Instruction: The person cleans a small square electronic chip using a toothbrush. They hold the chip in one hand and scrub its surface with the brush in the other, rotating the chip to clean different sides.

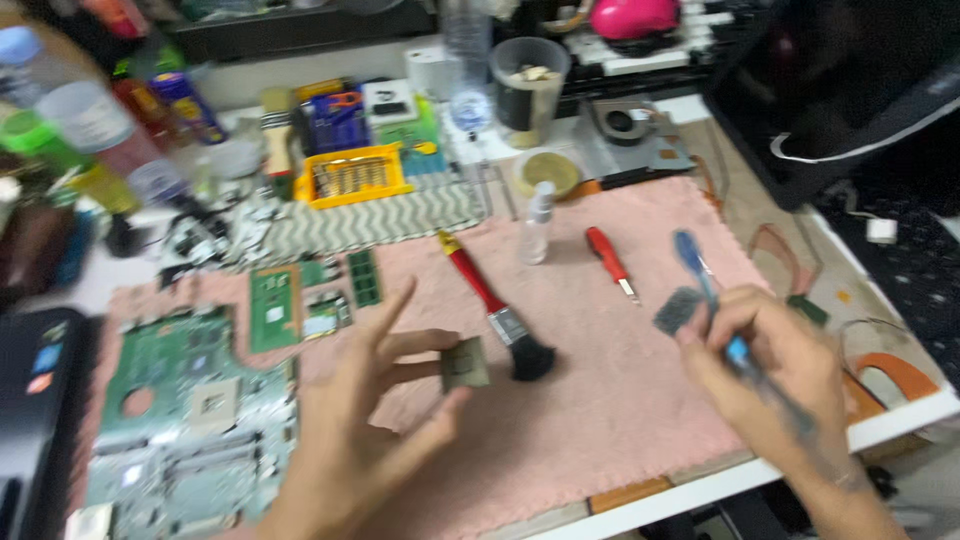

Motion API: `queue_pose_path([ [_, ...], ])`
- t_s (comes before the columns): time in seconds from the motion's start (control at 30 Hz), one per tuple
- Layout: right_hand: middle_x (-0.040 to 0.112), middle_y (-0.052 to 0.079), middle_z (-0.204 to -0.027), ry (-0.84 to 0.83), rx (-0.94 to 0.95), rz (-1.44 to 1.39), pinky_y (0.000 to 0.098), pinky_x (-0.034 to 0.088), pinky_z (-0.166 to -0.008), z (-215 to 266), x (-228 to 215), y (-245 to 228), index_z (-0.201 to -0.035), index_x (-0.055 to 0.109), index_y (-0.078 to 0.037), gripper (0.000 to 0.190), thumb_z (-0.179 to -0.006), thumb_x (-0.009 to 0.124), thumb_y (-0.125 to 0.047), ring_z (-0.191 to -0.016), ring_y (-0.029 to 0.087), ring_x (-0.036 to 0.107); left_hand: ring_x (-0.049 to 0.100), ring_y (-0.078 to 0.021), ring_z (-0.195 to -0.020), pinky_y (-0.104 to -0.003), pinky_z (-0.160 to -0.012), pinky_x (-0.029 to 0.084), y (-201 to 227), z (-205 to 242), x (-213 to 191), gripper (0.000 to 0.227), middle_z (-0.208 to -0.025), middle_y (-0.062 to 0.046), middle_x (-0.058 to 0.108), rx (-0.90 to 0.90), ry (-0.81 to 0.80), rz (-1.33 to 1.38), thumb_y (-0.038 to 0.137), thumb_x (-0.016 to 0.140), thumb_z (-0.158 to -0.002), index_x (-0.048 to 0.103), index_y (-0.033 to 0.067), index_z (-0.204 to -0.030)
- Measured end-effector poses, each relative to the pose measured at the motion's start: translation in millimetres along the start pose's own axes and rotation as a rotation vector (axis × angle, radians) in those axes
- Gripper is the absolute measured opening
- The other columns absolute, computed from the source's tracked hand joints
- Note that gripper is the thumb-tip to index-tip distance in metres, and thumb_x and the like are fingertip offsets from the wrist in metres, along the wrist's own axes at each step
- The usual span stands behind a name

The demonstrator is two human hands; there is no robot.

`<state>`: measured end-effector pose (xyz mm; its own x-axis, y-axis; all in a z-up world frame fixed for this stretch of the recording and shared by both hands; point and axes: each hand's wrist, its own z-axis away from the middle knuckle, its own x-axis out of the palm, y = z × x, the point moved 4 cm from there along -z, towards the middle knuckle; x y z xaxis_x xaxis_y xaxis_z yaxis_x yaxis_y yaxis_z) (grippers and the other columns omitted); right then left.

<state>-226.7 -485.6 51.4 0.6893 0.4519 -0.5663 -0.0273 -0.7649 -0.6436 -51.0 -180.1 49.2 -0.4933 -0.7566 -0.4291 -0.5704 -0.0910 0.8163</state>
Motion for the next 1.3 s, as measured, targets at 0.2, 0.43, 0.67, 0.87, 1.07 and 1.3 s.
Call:
queue_pose_path([
  [0.2,0.072,0.001,-0.087,-0.18,-0.011,-0.176,0.0273,0.052,-0.083,26,53,-66,-0.094,0.087,-0.01,0.01,-0.097,0.084,-0.018,-0.082,0.014,0.068,0.083,-0.0267,-0.134,-0.039,-0.121,0.07,6,39,4,0.102,-0.143,-0.018,0.079,0.045,0.057,0.27,0.005,0.087,-0.1,0.022,0.0071,-0.179],
  [0.43,0.082,0.004,-0.101,-0.386,0.209,-0.346,0.0236,0.06,-0.067,36,89,-103,-0.09,0.091,-0.004,0.026,-0.105,0.077,-0.019,-0.066,0.011,0.071,0.079,-0.0305,-0.139,-0.041,-0.115,0.076,12,61,1,0.104,-0.142,-0.021,0.077,0.059,0.12,0.401,0.007,0.089,-0.1,0.021,0.0006,-0.178],
  [0.67,0.077,0.014,-0.096,-0.408,0.363,-0.615,0.0289,0.05,-0.06,42,112,-96,-0.092,0.082,0.007,0.024,-0.109,0.071,-0.004,-0.069,0.018,0.065,0.073,-0.0347,-0.148,-0.046,-0.118,0.074,7,70,-6,0.1,-0.15,-0.032,0.072,0.048,0.199,0.605,0.001,0.088,-0.1,0.025,0.0052,-0.178],
  [0.87,0.074,0.024,-0.1,-0.288,0.6,-0.805,0.0353,0.048,-0.066,42,128,-89,-0.107,0.079,0.016,0.022,-0.114,0.067,-0.001,-0.075,0.026,0.059,0.074,-0.0358,-0.141,-0.042,-0.12,0.066,-8,64,2,0.103,-0.155,-0.028,0.066,-0.143,0.346,1.008,-0.004,0.091,-0.087,0.037,0.0045,-0.175],
  [1.07,0.082,0.027,-0.115,-0.304,0.603,-0.928,0.036,0.051,-0.07,43,140,-97,-0.117,0.081,0.015,0.026,-0.114,0.066,-0.006,-0.083,0.026,0.061,0.076,-0.0227,-0.129,-0.034,-0.119,0.064,-27,67,18,0.068,-0.144,-0.025,0.077,-0.332,0.168,1.235,-0.004,0.086,-0.094,0.064,-0.0059,-0.158],
  [1.3,0.073,0.016,-0.089,-0.363,0.576,-1.002,0.0349,0.053,-0.075,50,148,-90,-0.096,0.078,0.008,0.024,-0.114,0.07,-0.007,-0.079,0.024,0.063,0.075,-0.0236,-0.13,-0.035,-0.119,0.062,-28,72,14,0.058,-0.148,-0.021,0.075,-0.233,0.1,1.229,0.001,0.082,-0.105,0.062,-0.0026,-0.159],
])
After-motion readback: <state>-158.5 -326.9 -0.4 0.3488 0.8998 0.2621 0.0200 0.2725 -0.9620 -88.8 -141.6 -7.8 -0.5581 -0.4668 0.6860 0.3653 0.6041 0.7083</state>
